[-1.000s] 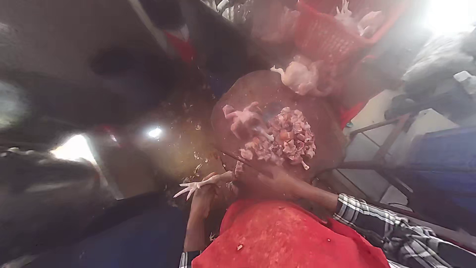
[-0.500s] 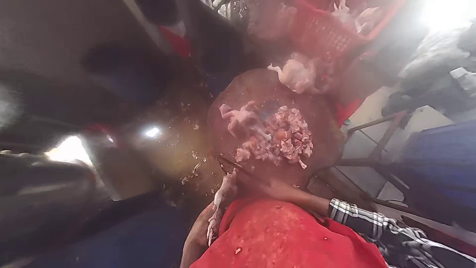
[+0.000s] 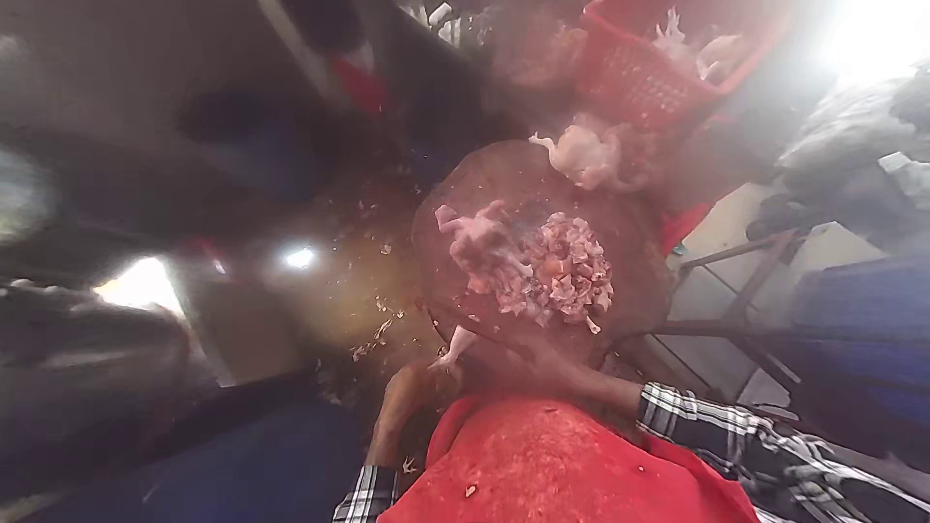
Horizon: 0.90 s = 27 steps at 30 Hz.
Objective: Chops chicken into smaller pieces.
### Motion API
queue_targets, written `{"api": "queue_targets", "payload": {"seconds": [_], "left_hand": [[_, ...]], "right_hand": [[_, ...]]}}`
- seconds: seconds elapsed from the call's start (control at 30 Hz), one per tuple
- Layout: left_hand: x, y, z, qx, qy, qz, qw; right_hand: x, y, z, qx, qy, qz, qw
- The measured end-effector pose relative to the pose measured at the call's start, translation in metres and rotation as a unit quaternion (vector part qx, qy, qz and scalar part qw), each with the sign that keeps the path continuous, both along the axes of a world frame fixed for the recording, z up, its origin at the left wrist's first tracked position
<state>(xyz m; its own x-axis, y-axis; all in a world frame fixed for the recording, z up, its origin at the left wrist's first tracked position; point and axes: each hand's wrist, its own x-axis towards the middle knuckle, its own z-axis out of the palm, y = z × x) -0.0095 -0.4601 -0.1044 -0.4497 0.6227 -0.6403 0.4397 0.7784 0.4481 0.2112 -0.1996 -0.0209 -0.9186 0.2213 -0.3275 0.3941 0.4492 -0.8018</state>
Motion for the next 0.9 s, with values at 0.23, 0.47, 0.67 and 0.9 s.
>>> {"api": "queue_targets", "payload": {"seconds": [0.23, 0.47, 0.67, 0.9], "left_hand": [[0.056, 0.014, 0.002, 0.039, -0.168, 0.095, 0.980], [0.108, 0.049, -0.016, 0.042, -0.209, 0.145, 0.966], [0.064, 0.028, 0.014, -0.038, -0.038, 0.050, 0.997], [0.023, 0.029, 0.029, -0.059, 0.004, -0.011, 0.998]], "right_hand": [[-0.017, 0.005, 0.042, 0.009, -0.112, -0.008, 0.994], [0.009, -0.016, -0.014, -0.058, -0.105, -0.049, 0.992], [-0.006, -0.003, 0.031, -0.053, -0.098, -0.060, 0.992], [0.015, 0.003, -0.023, -0.030, -0.156, 0.055, 0.986]]}}
